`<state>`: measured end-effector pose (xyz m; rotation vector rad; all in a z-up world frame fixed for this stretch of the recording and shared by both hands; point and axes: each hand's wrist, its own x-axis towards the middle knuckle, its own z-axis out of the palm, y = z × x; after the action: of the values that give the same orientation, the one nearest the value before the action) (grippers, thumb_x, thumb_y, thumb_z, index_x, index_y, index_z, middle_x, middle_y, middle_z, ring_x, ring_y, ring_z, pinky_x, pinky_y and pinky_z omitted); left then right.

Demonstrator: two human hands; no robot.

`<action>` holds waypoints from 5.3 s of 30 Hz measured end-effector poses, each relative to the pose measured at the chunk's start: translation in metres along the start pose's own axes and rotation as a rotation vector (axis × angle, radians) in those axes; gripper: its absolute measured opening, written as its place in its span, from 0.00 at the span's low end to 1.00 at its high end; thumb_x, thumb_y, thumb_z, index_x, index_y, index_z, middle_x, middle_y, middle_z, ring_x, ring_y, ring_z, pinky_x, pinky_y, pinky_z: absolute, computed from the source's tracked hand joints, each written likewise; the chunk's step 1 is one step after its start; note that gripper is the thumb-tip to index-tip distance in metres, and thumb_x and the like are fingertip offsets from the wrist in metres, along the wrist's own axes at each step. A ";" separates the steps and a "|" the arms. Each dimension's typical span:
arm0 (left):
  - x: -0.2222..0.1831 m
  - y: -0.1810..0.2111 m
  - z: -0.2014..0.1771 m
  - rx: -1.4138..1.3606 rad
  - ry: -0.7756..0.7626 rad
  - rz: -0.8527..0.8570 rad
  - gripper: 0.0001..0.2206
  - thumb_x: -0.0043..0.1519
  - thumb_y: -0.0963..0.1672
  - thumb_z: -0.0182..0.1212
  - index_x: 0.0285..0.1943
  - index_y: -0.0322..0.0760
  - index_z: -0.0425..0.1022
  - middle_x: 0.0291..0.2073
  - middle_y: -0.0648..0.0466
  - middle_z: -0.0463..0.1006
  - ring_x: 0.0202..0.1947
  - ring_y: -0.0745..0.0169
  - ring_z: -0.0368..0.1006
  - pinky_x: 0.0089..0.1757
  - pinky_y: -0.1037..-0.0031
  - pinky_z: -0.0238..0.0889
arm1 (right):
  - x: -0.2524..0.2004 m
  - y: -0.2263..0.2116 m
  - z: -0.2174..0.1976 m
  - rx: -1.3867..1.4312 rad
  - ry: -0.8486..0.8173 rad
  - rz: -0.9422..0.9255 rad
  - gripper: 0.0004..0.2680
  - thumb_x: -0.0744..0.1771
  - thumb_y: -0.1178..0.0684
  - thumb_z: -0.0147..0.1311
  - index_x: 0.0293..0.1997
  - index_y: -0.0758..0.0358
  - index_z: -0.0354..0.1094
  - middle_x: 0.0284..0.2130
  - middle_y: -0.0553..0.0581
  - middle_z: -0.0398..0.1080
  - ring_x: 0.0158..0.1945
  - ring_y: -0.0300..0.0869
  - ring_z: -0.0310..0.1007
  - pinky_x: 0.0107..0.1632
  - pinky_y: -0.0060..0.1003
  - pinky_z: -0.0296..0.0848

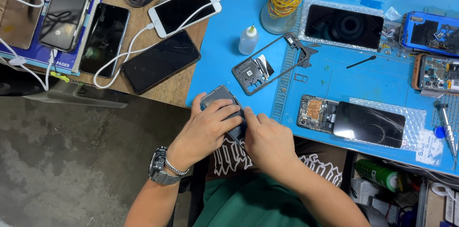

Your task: The person uses a metal prying tool to separate the back cover of a smartphone. They then reach for a computer mouse and operate it while holding the phone, before returning to pry the device further.

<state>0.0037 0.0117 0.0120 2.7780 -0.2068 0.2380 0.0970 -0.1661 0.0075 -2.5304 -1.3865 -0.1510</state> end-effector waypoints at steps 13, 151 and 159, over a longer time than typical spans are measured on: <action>-0.004 -0.004 0.008 -0.017 0.046 0.025 0.20 0.58 0.36 0.52 0.55 0.53 0.75 0.50 0.57 0.73 0.63 0.56 0.62 0.58 0.36 0.43 | 0.010 0.004 0.015 0.022 0.032 -0.036 0.15 0.61 0.54 0.52 0.51 0.56 0.75 0.20 0.49 0.65 0.18 0.46 0.71 0.17 0.42 0.68; -0.003 -0.012 0.003 -0.058 -0.001 0.010 0.17 0.57 0.39 0.52 0.52 0.54 0.76 0.49 0.68 0.75 0.63 0.67 0.63 0.60 0.45 0.44 | 0.020 0.002 0.028 0.079 0.043 -0.024 0.15 0.62 0.55 0.51 0.53 0.61 0.75 0.19 0.51 0.66 0.17 0.48 0.72 0.16 0.43 0.68; -0.005 -0.006 0.001 -0.042 0.048 0.024 0.17 0.57 0.39 0.53 0.52 0.53 0.76 0.47 0.67 0.76 0.62 0.66 0.64 0.60 0.44 0.45 | 0.011 -0.005 0.001 0.088 0.131 -0.035 0.15 0.63 0.56 0.51 0.56 0.60 0.72 0.20 0.52 0.63 0.18 0.49 0.71 0.18 0.44 0.70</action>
<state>-0.0001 0.0172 0.0083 2.7266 -0.2311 0.3032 0.0992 -0.1542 0.0101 -2.3805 -1.3567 -0.2525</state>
